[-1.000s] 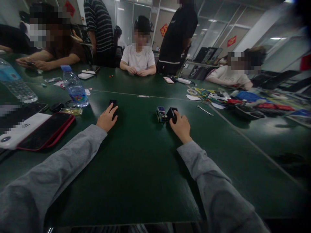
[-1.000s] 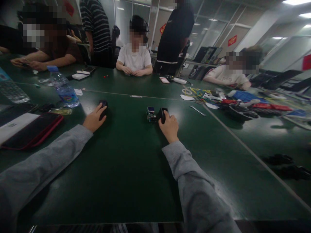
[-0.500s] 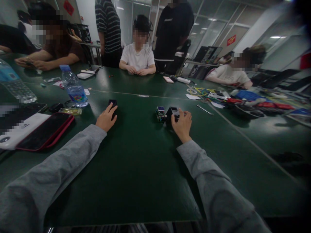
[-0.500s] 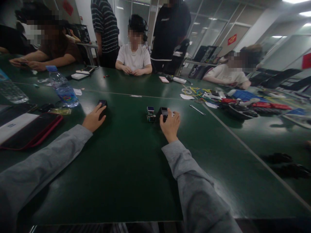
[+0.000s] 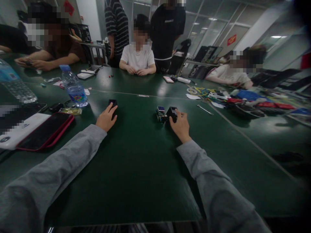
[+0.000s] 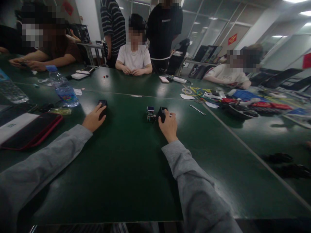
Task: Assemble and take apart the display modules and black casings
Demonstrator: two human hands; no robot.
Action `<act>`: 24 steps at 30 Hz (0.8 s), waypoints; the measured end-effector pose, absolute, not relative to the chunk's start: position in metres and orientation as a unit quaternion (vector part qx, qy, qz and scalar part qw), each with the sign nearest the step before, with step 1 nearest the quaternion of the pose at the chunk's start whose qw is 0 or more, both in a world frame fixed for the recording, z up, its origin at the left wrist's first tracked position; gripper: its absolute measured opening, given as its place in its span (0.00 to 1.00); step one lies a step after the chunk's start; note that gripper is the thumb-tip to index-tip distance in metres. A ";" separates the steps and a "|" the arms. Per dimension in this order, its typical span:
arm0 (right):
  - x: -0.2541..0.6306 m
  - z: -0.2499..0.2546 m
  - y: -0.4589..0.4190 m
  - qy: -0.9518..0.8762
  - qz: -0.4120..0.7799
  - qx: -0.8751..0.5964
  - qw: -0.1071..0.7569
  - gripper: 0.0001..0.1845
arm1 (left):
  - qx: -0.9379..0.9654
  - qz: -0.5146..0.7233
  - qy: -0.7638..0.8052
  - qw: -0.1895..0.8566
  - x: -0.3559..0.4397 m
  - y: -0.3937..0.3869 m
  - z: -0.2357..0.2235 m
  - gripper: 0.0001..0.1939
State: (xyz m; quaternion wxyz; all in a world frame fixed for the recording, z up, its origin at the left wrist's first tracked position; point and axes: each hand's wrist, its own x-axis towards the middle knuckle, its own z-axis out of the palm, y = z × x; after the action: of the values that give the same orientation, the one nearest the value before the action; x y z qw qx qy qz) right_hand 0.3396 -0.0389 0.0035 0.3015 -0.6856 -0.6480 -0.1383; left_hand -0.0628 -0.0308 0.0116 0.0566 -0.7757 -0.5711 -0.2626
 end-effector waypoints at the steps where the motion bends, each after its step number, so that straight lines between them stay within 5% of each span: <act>1: 0.340 0.004 -0.039 -0.648 -0.138 -0.687 0.299 0.30 | -0.776 -0.262 -0.571 0.058 -0.063 -0.031 0.012 0.27; 18: 0.336 0.008 -0.044 -0.657 -0.109 -0.701 0.255 0.28 | -0.780 -0.283 -0.553 0.080 -0.055 -0.040 0.017 0.23; 24: 0.333 0.012 -0.042 -0.619 -0.112 -0.704 0.329 0.29 | -0.789 -0.272 -0.546 0.070 -0.052 -0.044 0.021 0.23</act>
State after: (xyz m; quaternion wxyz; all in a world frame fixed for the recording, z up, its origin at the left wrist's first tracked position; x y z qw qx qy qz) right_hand 0.3331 -0.0423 0.0116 0.3295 -0.7037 -0.6195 -0.1118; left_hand -0.0516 -0.0443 0.0211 0.0701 -0.7891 -0.5462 -0.2722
